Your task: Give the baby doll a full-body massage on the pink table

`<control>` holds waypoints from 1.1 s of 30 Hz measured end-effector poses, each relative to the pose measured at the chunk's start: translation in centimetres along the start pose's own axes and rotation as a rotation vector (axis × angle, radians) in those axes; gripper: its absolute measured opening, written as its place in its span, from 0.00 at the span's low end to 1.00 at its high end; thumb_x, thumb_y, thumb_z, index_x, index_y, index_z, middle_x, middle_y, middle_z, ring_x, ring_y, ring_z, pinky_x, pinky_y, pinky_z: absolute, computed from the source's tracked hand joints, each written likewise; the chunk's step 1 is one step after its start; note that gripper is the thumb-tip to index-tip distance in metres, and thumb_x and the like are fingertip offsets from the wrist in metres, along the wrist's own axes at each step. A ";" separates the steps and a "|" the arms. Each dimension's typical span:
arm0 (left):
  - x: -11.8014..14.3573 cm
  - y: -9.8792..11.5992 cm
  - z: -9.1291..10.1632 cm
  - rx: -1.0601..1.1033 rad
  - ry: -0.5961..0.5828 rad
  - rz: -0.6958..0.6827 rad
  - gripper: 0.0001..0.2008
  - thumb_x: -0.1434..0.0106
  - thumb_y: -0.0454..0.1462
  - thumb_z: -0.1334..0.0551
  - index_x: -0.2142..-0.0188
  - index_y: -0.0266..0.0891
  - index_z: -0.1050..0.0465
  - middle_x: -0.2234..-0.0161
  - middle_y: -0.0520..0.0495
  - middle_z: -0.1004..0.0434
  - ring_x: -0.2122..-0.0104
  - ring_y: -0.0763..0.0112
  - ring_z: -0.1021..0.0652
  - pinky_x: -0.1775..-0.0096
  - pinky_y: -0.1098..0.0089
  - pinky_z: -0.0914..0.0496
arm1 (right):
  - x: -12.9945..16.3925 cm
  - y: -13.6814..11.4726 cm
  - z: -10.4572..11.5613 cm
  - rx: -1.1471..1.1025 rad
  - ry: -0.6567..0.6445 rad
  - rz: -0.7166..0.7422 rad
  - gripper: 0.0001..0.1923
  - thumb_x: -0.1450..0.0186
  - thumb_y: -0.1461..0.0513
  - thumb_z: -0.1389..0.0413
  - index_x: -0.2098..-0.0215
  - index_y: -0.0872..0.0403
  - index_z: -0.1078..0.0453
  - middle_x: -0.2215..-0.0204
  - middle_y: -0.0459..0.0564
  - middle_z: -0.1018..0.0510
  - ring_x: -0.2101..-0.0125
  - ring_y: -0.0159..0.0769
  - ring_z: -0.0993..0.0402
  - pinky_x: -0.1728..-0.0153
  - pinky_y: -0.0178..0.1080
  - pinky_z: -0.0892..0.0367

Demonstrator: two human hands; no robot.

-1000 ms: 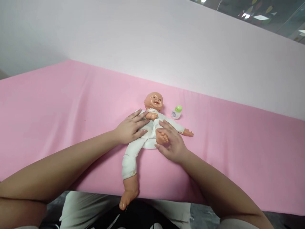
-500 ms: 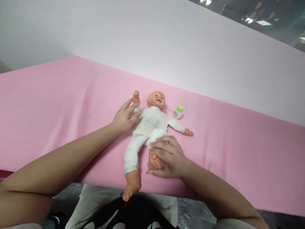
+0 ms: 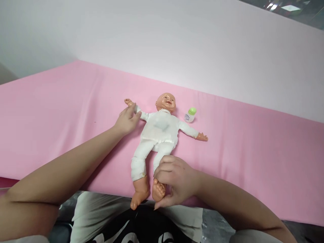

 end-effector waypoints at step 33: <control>1.2 4.4 0.6 0.020 -0.038 -0.136 0.35 0.24 0.56 0.50 0.25 0.42 0.37 0.21 0.39 0.49 0.23 0.52 0.44 0.26 0.52 0.44 | 0.4 1.0 4.1 0.197 0.397 -0.101 0.32 0.40 0.39 0.29 0.49 0.50 0.25 0.52 0.54 0.14 0.51 0.49 0.21 0.47 0.53 0.27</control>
Point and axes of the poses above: each hand's wrist, its own x-axis away from the middle knuckle, its own z-axis out of the back of the hand, y = z × x, the point moved 6 cm from there along -x, towards the middle knuckle
